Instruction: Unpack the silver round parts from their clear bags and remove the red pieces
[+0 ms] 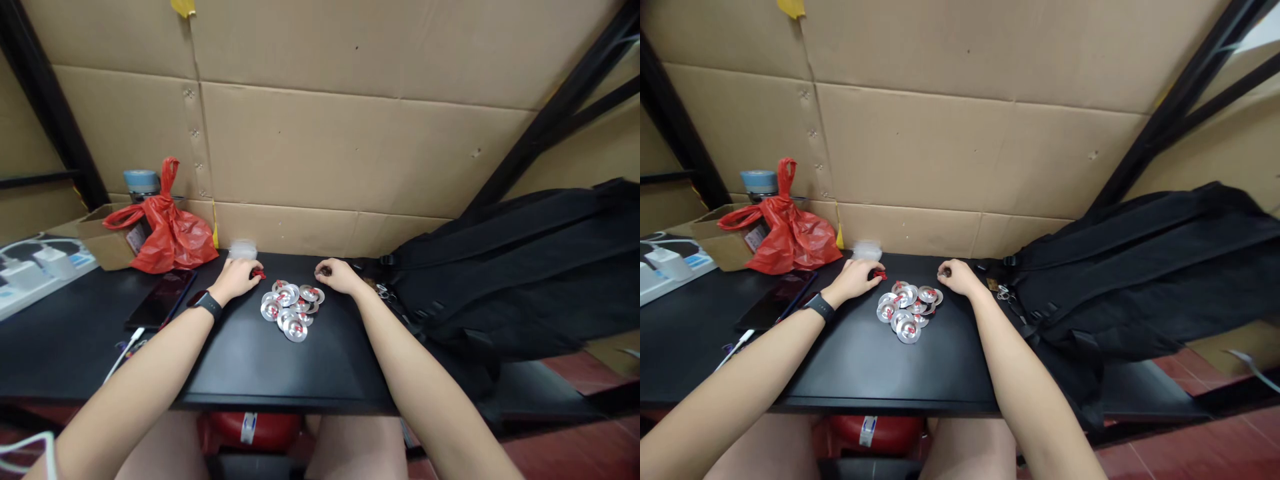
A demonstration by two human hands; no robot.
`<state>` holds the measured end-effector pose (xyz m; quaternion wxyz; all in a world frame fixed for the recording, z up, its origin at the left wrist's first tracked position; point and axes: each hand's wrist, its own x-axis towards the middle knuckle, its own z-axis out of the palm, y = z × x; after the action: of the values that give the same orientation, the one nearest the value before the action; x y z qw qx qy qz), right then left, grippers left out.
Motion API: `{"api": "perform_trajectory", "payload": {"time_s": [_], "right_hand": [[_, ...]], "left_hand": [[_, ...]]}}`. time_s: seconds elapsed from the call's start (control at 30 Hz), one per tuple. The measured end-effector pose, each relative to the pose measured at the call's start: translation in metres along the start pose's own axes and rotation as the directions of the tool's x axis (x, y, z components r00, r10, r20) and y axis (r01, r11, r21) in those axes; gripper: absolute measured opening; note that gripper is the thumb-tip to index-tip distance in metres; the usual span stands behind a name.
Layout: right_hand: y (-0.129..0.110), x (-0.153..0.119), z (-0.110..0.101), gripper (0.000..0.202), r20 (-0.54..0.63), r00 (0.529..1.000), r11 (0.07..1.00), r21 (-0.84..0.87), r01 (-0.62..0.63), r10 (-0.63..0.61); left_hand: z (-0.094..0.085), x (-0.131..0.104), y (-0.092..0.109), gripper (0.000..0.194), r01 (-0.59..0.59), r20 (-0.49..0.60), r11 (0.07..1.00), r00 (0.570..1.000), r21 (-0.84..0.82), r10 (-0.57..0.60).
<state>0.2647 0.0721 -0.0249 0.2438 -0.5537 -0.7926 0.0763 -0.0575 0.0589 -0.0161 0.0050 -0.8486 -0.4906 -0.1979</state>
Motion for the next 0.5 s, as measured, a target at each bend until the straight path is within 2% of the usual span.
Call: {"api": "perform_trajectory", "payload": {"time_s": [0.07, 0.13, 0.23, 0.33, 0.4, 0.5], "right_hand": [[-0.011, 0.000, -0.002, 0.019, -0.062, 0.997, 0.999, 0.001, 0.053, -0.053], [-0.028, -0.002, -0.005, 0.022, -0.074, 0.991, 0.990, 0.070, 0.121, -0.116], [-0.061, -0.007, -0.006, 0.023, 0.013, 0.962, 0.945, 0.190, 0.267, -0.274], [-0.088, -0.013, -0.002, 0.022, 0.125, 0.900, 0.901, 0.181, 0.394, -0.419], [-0.098, -0.015, 0.003, 0.023, 0.173, 0.883, 0.899, 0.130, 0.419, -0.437], [-0.099, -0.015, 0.011, 0.027, 0.184, 0.887, 0.906, 0.109, 0.409, -0.423]], "left_hand": [[0.000, 0.001, -0.001, 0.020, -0.012, 0.014, 1.000, 1.000, -0.008, 0.012], [0.001, 0.001, -0.002, 0.019, -0.028, 0.004, 1.000, 1.000, -0.013, 0.028], [0.000, 0.001, -0.002, 0.018, -0.056, -0.010, 0.998, 0.998, -0.026, 0.056], [0.000, 0.001, -0.002, 0.018, -0.084, -0.005, 0.995, 0.996, -0.048, 0.084], [0.000, 0.001, -0.001, 0.018, -0.092, -0.010, 0.994, 0.996, -0.058, 0.092], [0.000, 0.000, 0.003, 0.020, -0.085, -0.044, 0.994, 0.996, -0.073, 0.082]]}}
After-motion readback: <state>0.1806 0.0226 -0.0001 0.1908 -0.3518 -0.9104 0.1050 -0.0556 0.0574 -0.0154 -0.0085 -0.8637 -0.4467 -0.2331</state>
